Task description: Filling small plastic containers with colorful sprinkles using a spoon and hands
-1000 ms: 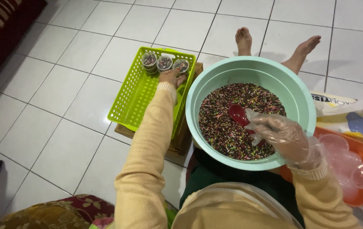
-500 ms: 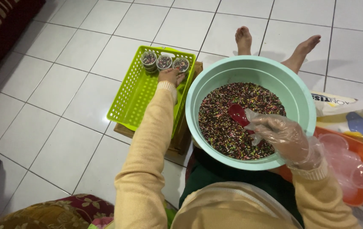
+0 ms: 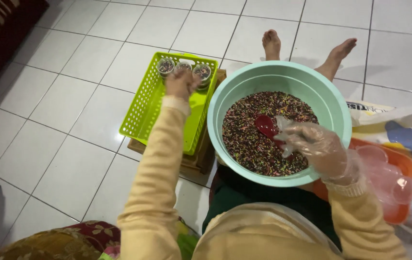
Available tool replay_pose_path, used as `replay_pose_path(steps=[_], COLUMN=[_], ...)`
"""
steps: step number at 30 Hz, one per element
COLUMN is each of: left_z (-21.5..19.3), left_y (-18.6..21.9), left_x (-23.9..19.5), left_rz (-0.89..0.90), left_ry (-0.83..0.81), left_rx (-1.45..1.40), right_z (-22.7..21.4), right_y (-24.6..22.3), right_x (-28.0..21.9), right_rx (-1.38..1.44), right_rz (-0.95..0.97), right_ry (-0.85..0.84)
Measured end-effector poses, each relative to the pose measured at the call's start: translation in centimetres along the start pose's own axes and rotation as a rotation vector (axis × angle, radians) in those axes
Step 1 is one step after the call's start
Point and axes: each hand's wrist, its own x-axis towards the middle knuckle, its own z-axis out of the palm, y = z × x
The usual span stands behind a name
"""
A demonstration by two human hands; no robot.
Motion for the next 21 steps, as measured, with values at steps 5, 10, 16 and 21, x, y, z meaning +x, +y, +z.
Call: replay_pose_path(steps=[5, 10, 16, 21], left_z=[0.4, 2.2, 2.6, 2.5], left_y=[4.7, 2.6, -4.9, -7.1], left_x=[-6.9, -18.8, -21.2, -20.2], left_rz=[0.541, 0.657, 0.715, 0.768], left_ry=[-0.204, -0.419, -0.603, -0.617], left_rx=[-0.198, 0.222, 0.413, 0.500], right_z=[0.0, -3.7, -10.1, -12.5], right_y=[-2.9, -4.6, -3.6, -7.0], right_x=[-0.2, -3.6, -11.1, -14.3], right_rx=[-0.002, -0.300, 0.213, -0.319], right_rz=[-0.210, -0.236, -0.315, -0.125], right_ry=[0.154, 0.159, 0.391, 0.770])
